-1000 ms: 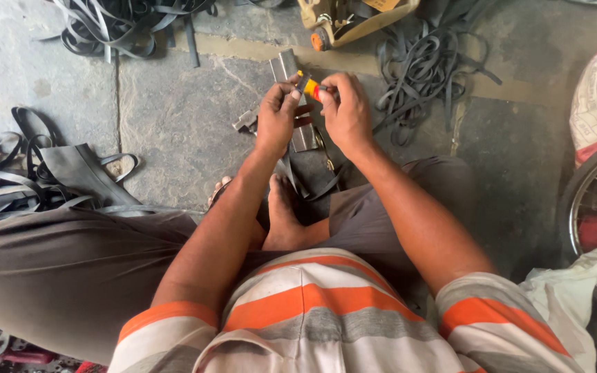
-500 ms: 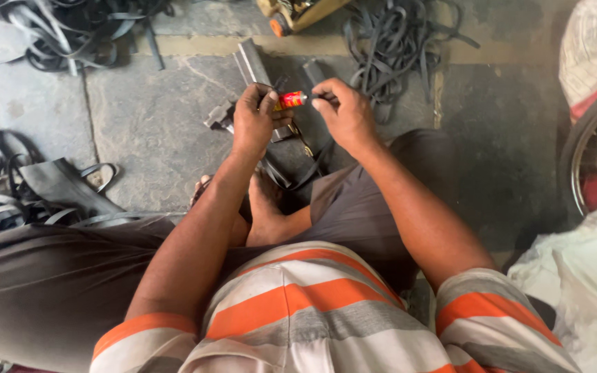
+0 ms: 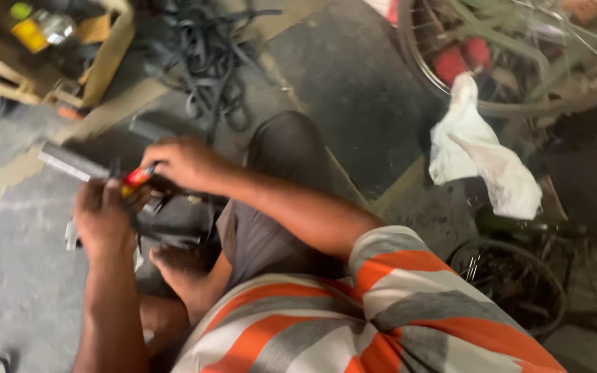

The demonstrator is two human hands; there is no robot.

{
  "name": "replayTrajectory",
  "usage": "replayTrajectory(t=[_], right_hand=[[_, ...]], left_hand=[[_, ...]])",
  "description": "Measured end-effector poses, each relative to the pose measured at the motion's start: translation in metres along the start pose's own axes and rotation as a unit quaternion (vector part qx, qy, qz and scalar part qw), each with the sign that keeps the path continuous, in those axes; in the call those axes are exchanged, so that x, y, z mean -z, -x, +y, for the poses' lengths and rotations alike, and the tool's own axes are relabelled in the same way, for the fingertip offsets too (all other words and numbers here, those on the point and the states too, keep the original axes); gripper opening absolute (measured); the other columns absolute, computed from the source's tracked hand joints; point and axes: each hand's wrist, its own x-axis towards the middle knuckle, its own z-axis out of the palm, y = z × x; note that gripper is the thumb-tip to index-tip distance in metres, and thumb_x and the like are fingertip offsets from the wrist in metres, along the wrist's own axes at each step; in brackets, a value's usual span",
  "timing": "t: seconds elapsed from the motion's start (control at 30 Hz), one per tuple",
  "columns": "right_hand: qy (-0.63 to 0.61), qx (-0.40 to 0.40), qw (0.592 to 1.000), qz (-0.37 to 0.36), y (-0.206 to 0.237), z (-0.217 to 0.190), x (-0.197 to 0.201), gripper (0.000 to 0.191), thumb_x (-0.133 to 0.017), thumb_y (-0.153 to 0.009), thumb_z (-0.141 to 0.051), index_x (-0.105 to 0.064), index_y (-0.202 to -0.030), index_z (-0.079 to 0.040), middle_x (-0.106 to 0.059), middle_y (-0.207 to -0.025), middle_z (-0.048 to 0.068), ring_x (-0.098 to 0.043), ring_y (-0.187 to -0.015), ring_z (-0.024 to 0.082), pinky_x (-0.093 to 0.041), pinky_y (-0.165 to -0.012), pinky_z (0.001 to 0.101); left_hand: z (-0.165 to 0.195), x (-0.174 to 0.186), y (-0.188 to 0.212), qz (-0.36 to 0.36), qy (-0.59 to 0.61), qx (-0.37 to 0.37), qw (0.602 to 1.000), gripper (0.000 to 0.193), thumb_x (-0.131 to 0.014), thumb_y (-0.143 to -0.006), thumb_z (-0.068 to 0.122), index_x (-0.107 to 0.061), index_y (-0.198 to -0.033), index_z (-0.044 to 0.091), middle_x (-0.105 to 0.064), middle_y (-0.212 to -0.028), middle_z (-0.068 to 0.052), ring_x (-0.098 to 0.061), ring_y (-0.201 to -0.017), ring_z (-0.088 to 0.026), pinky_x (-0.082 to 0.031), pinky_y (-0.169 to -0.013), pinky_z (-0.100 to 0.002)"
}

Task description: The person sits on the floor and repairs bicycle inner tubes by cutting rubber patches, applying glue, and pressing them onto the tubes. They use a hammer to flatten the patches and a small tube of adhesive to bond the patches to the tubes.

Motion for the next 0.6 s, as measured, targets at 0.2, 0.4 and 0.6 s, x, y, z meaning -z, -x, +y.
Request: replayTrajectory(t=[0.2,0.4,0.6], right_hand=[[0.029,0.047,0.998,-0.024,-0.002,0.002,-0.006,0.012,-0.065,-0.088,-0.014,-0.069,-0.1,-0.014,-0.073,-0.099,0.005,-0.073,-0.094,0.029,-0.056,-0.082,0.0407],[0.022,-0.009,0.999,-0.028,0.0,0.007,-0.013,0.021,-0.065,-0.094,-0.03,-0.062,-0.093,-0.009,-0.069,-0.087,0.008,-0.07,-0.087,0.031,-0.052,-0.08,0.0455],[0.01,0.032,0.999,-0.011,-0.002,0.013,-0.02,0.014,-0.061,-0.09,-0.021,-0.057,-0.098,-0.01,-0.065,-0.093,0.005,-0.069,-0.091,0.025,-0.053,-0.08,0.0433]], left_hand=[[0.006,0.008,-0.002,-0.018,0.014,0.012,1.0,0.008,-0.05,-0.114,0.002,-0.047,-0.121,0.002,-0.065,-0.116,-0.019,-0.073,-0.091,-0.033,-0.066,-0.082,-0.047],[0.001,0.017,-0.003,-0.035,0.004,-0.014,0.999,0.007,-0.049,-0.12,-0.001,-0.045,-0.126,-0.001,-0.065,-0.121,-0.021,-0.073,-0.094,-0.033,-0.065,-0.087,-0.049],[0.0,0.015,-0.004,-0.013,-0.036,-0.011,0.999,0.006,-0.048,-0.118,-0.003,-0.045,-0.123,-0.003,-0.064,-0.113,-0.022,-0.072,-0.091,-0.032,-0.067,-0.085,-0.049]])
